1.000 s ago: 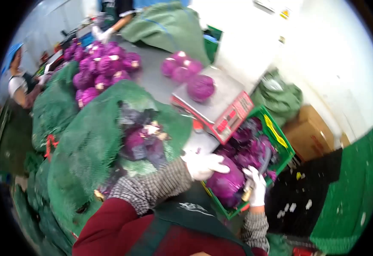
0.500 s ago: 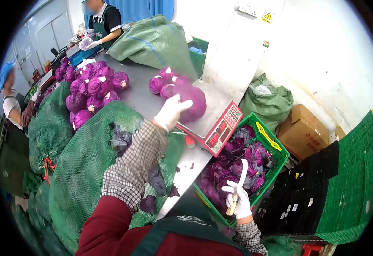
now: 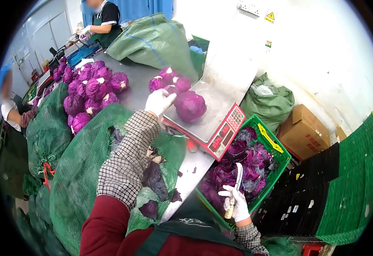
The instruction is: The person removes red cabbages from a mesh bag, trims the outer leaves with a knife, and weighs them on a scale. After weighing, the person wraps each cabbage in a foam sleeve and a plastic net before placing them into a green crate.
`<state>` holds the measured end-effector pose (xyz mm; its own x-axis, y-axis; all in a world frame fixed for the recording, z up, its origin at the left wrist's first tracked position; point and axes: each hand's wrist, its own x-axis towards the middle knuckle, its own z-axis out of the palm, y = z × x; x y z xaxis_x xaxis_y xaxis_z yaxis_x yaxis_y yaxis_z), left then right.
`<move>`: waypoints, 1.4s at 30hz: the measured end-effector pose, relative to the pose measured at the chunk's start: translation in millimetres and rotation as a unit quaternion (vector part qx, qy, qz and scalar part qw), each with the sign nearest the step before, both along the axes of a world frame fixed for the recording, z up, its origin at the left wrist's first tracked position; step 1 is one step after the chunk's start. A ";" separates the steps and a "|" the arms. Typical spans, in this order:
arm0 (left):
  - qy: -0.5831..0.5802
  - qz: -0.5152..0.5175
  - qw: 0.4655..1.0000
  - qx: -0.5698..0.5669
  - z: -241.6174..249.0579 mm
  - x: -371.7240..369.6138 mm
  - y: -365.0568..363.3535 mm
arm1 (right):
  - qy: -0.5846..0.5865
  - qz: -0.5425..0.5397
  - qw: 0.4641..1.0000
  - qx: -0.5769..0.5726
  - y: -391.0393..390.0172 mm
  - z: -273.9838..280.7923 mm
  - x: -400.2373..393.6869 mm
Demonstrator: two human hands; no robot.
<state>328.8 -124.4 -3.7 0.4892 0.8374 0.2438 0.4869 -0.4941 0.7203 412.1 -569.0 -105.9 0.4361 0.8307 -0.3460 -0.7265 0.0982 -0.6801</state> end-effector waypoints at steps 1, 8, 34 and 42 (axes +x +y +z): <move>-0.023 0.005 1.000 -0.001 7.6 -2.6 0.1 | -0.007 0.001 1.000 -0.004 2.3 0.6 -0.4; -0.131 -0.036 0.990 0.043 14.6 -1.0 12.1 | -0.050 0.006 0.997 -0.053 10.1 -1.6 -11.0; -0.088 -0.101 0.987 0.093 11.6 -6.5 -30.8 | -0.576 0.163 0.763 -0.242 47.6 -40.7 -31.5; -0.098 -0.162 0.973 0.131 -28.1 -80.3 -104.7 | -0.809 0.207 0.541 -0.104 179.9 -30.3 -21.4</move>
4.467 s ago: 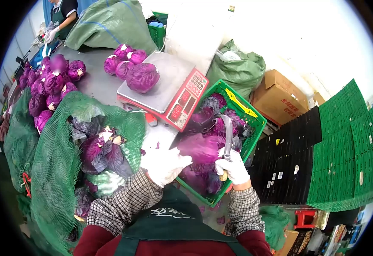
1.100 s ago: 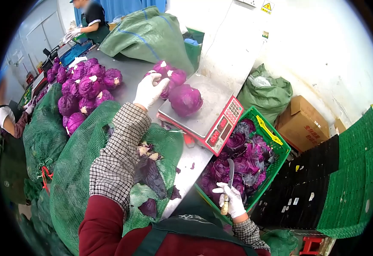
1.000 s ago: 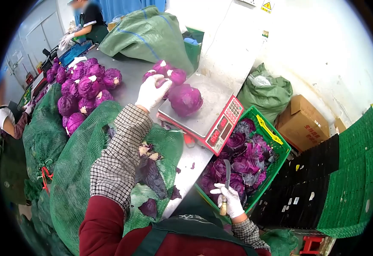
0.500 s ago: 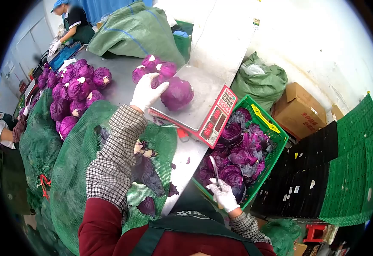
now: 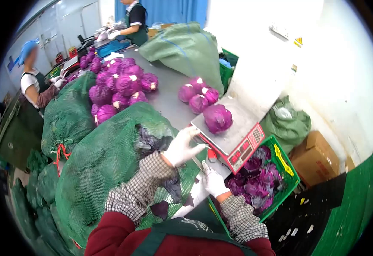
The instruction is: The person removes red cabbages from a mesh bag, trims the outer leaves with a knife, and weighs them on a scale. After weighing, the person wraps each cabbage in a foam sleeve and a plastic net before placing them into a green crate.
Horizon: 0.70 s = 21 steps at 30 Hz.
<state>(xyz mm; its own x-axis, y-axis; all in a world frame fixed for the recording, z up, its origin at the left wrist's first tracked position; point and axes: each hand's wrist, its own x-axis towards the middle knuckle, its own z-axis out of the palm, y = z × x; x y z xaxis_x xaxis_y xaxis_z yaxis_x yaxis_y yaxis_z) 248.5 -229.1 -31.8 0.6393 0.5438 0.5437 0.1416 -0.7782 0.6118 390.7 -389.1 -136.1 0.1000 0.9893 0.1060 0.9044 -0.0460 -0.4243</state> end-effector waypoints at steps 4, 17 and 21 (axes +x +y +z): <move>0.070 0.095 0.993 -0.025 -2.6 -54.1 -3.7 | 0.003 0.006 1.000 0.008 34.8 -13.7 -2.8; 0.135 0.180 0.974 -0.017 24.3 -30.0 121.4 | 0.399 0.100 0.912 0.002 50.7 152.2 51.1; 0.198 0.212 0.955 -0.058 28.0 27.2 195.2 | 0.405 0.070 0.909 0.069 57.6 173.3 103.5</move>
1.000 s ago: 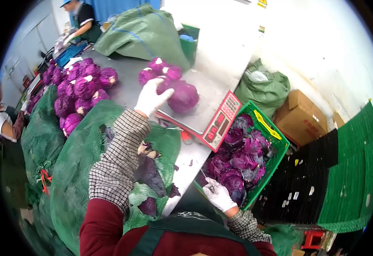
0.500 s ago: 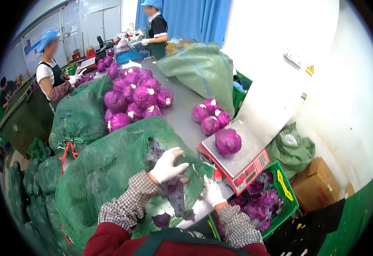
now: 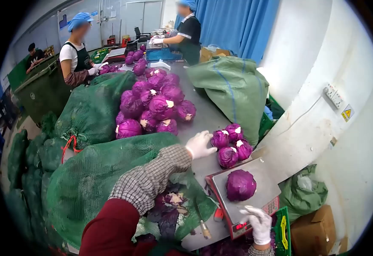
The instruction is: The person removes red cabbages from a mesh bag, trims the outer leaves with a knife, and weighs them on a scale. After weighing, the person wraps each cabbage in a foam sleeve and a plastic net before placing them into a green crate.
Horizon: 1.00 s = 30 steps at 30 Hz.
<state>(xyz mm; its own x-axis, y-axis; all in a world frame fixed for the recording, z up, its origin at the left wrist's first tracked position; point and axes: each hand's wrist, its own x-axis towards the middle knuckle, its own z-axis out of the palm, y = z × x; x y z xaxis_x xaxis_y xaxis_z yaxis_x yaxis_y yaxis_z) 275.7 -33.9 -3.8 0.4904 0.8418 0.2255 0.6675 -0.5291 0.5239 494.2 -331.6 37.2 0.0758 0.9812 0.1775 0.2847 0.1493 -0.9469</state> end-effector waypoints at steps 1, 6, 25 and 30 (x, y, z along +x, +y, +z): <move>0.017 0.004 1.000 -0.012 -2.8 14.8 18.8 | 0.047 -0.030 0.998 0.002 -1.6 -5.9 14.5; 0.177 0.059 0.982 0.002 -15.1 73.1 124.5 | 0.099 -0.115 0.988 0.000 -4.6 -12.5 82.4; -0.016 -0.013 0.991 -0.133 -91.5 192.5 308.6 | 0.011 -0.312 0.931 -0.188 -16.5 -57.7 170.1; 0.161 0.002 0.983 -0.087 -93.1 178.2 300.0 | 0.037 -0.300 0.936 -0.179 -9.8 -53.3 167.2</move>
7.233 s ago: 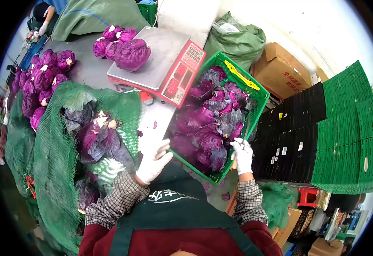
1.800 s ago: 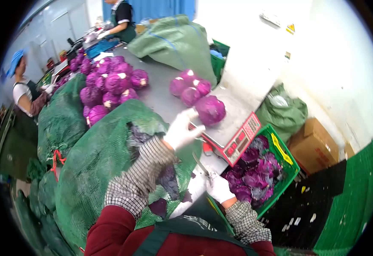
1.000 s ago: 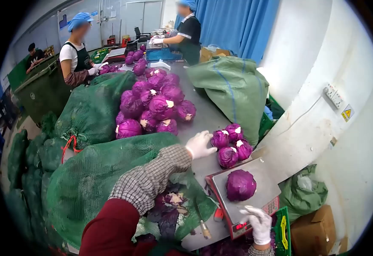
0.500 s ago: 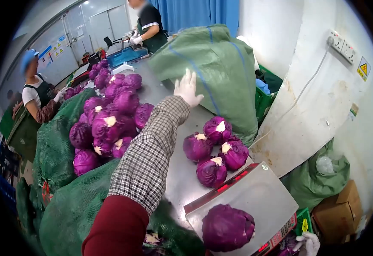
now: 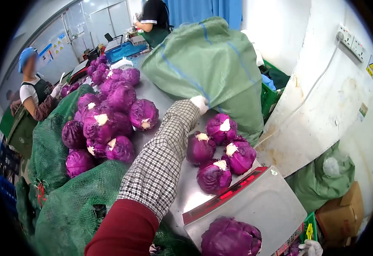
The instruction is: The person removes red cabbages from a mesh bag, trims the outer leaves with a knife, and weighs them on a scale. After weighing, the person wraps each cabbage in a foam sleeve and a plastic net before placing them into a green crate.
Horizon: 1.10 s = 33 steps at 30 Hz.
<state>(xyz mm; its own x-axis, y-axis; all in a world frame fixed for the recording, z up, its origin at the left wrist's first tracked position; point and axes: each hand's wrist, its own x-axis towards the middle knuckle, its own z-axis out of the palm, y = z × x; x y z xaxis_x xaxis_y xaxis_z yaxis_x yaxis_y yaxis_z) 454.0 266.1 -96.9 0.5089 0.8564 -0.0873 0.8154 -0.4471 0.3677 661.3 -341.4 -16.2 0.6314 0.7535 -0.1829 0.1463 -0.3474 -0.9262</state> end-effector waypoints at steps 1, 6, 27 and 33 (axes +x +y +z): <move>0.057 -0.007 0.998 -0.001 3.1 -3.4 -1.9 | -0.009 0.020 1.000 0.008 5.9 4.3 0.1; -0.032 -0.113 0.899 0.423 -6.3 -37.3 -34.4 | -0.025 0.105 0.994 -0.007 73.8 50.5 7.7; -0.451 0.026 0.875 0.175 109.2 -84.5 -85.8 | -0.668 0.401 0.626 -0.034 437.7 15.6 -18.6; 0.002 -0.024 0.997 0.070 91.6 -66.8 2.8 | -0.648 0.428 0.627 0.061 381.4 14.0 -12.7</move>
